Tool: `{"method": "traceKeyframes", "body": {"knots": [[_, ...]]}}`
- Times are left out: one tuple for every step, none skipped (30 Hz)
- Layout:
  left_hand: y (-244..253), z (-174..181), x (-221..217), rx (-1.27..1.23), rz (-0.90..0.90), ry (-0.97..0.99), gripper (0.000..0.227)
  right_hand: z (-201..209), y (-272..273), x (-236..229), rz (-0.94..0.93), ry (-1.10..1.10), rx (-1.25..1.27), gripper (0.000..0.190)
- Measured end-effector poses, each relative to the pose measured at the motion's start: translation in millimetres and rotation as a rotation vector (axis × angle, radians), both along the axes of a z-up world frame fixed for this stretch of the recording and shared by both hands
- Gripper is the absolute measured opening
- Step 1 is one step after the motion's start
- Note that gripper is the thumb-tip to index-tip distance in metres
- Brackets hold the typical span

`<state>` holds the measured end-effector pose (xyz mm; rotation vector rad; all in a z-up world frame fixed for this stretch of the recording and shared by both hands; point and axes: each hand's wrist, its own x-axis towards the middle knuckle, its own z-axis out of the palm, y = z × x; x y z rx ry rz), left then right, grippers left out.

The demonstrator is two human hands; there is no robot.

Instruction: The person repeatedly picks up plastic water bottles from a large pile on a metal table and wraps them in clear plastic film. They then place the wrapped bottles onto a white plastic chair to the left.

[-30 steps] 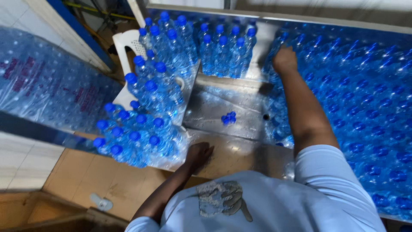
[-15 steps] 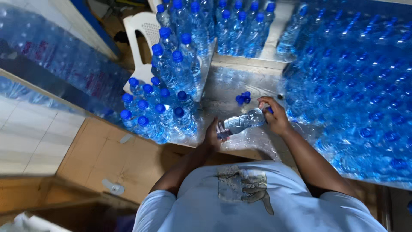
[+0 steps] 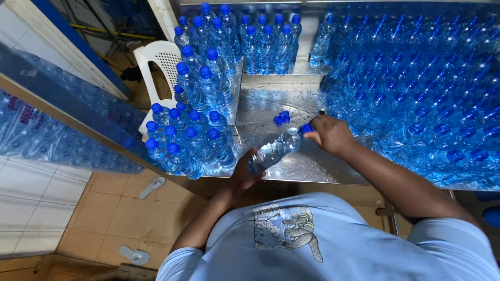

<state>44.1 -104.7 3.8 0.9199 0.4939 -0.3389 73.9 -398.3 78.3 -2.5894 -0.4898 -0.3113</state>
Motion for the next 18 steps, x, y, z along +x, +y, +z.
{"method": "traceKeyframes", "body": {"knots": [[6.2,2.8,-3.9,0.036,-0.016,0.017,0.037,6.5,1.0,2.4,0.274,-0.28,-0.127,0.05],[12.0,5.4,-7.4,0.073,-0.032,0.034,0.039,12.8,1.7,5.1,0.545,-0.565,-0.252,0.054],[18.5,3.9,-11.1,0.075,-0.036,0.035,0.039,8.4,4.8,3.0,0.541,-0.565,-0.25,0.054],[25.2,2.4,-14.4,0.112,-0.057,0.057,0.041,3.8,8.1,1.4,0.383,-0.531,-0.345,0.049],[30.9,0.9,-17.0,0.145,-0.074,0.078,0.043,0.7,11.0,1.9,0.23,-0.497,-0.439,0.049],[36.5,8.1,-18.8,0.143,-0.072,0.077,0.043,2.1,24.7,2.9,0.232,-0.498,-0.441,0.049],[42.7,14.4,-22.6,0.395,-0.001,-0.132,0.032,2.8,39.5,3.7,0.119,-0.018,-0.023,0.05],[49.3,20.5,-26.3,0.646,0.07,-0.343,0.024,3.2,54.7,4.6,-0.005,0.46,0.392,0.054],[54.7,14.0,-27.6,0.647,0.08,-0.336,0.024,3.0,59.7,-6.1,0.004,0.465,0.388,0.054],[60.2,7.7,-28.8,0.512,0.143,-0.269,0.029,3.0,64.5,-16.7,0.075,0.292,0.445,0.05],[66.5,2.9,-27.3,0.377,0.213,-0.207,0.035,4.9,70.2,-22.9,0.153,0.114,0.501,0.049],[78.1,2.9,-32.3,0.377,0.232,-0.207,0.035,6.2,70.0,-16.4,0.172,0.115,0.498,0.049],[88.8,0.4,-43.7,0.273,0.111,-0.075,0.038,3.9,68.6,-17.7,0.359,-0.281,0.138,0.055],[99.0,-2.5,-54.9,0.166,-0.01,0.054,0.042,1.1,66.9,-18.6,0.532,-0.676,-0.231,0.062],[102.7,-7.6,-56.6,0.169,-0.009,0.066,0.042,-5.6,74.1,-18.7,0.534,-0.665,-0.224,0.062],[106.1,-12.6,-58.4,0.113,-0.026,0.102,0.042,-12.2,80.9,-18.9,0.535,-0.668,-0.117,0.057],[106.8,-14.7,-51.9,0.053,-0.043,0.122,0.043,-13.6,85.4,-12.4,0.534,-0.682,-0.018,0.053],[112.1,-9.7,-53.9,0.053,-0.042,0.119,0.043,-18.4,92.7,-14.2,0.535,-0.685,-0.019,0.053]]}}
